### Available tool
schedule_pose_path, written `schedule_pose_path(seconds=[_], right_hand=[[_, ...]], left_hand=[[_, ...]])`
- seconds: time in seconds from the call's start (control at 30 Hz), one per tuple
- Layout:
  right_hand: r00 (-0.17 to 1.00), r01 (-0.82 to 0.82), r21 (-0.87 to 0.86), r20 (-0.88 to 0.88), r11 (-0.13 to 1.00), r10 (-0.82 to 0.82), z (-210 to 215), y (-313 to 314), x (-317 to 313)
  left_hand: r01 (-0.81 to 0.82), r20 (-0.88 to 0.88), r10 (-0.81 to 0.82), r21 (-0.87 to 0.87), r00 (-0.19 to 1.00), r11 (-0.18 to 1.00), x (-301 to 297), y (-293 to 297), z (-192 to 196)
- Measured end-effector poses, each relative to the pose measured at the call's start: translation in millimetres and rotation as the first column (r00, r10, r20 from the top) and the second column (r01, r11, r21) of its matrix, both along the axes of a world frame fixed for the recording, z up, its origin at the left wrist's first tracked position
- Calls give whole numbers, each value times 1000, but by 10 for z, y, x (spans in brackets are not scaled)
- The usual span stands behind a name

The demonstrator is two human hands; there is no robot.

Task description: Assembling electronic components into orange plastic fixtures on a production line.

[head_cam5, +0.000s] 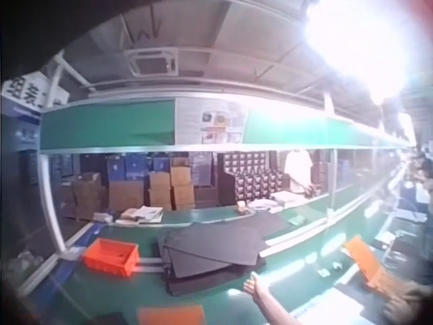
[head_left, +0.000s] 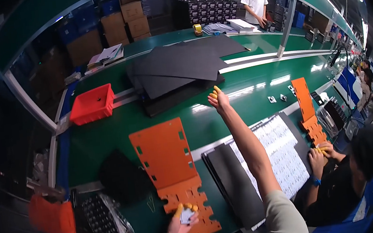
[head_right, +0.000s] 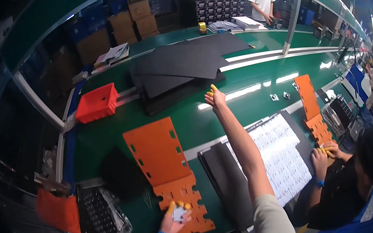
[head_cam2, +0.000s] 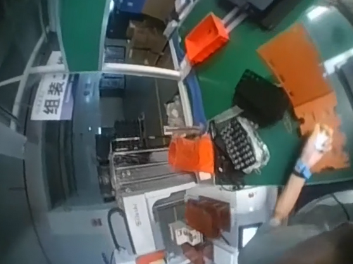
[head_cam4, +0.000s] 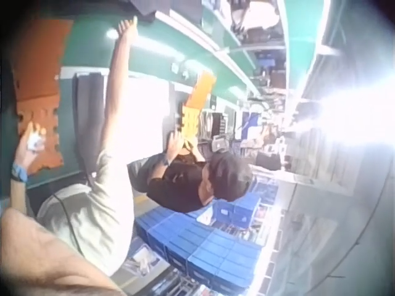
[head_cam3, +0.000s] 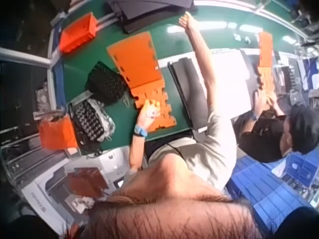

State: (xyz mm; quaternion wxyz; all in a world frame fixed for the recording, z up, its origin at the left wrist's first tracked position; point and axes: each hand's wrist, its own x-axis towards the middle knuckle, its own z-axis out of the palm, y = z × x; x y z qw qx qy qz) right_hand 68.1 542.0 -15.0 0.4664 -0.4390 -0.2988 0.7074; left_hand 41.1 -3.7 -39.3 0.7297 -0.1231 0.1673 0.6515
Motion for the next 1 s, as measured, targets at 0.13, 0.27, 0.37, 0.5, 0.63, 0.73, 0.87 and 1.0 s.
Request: schedule_pose_path(seconds=[0.13,0.27,0.37,0.5,0.63,0.73,0.87,1.0], right_hand=[[999,23,-141,37,990,-18,-54,681,-644],[964,157,83,202,984,-171,-243,1534,-352],[941,298,339,54,893,-334,-226,1417,-446],[829,557,343,-176,756,-531,60,1271,204],[930,290,73,-256,954,-264,-72,1139,189],[937,322,80,-171,943,-305,-91,1236,327],[905,418,158,6,894,-424,261,1101,679],[942,326,309,-23,894,-335,722,518,1583]], left_hand=[[-55,124,67,-94,990,994,-82,-90,7],[22,-81,-40,-212,996,977,-20,101,232],[-37,-49,28,-199,998,979,-65,21,184],[-37,-32,34,-94,999,995,-62,38,181],[-27,-28,25,-84,999,996,-55,6,77],[-4,91,1,33,996,999,-72,-14,-50],[-51,176,57,-41,983,998,-70,-19,-18],[-48,101,50,-24,994,999,-78,-33,-7]])
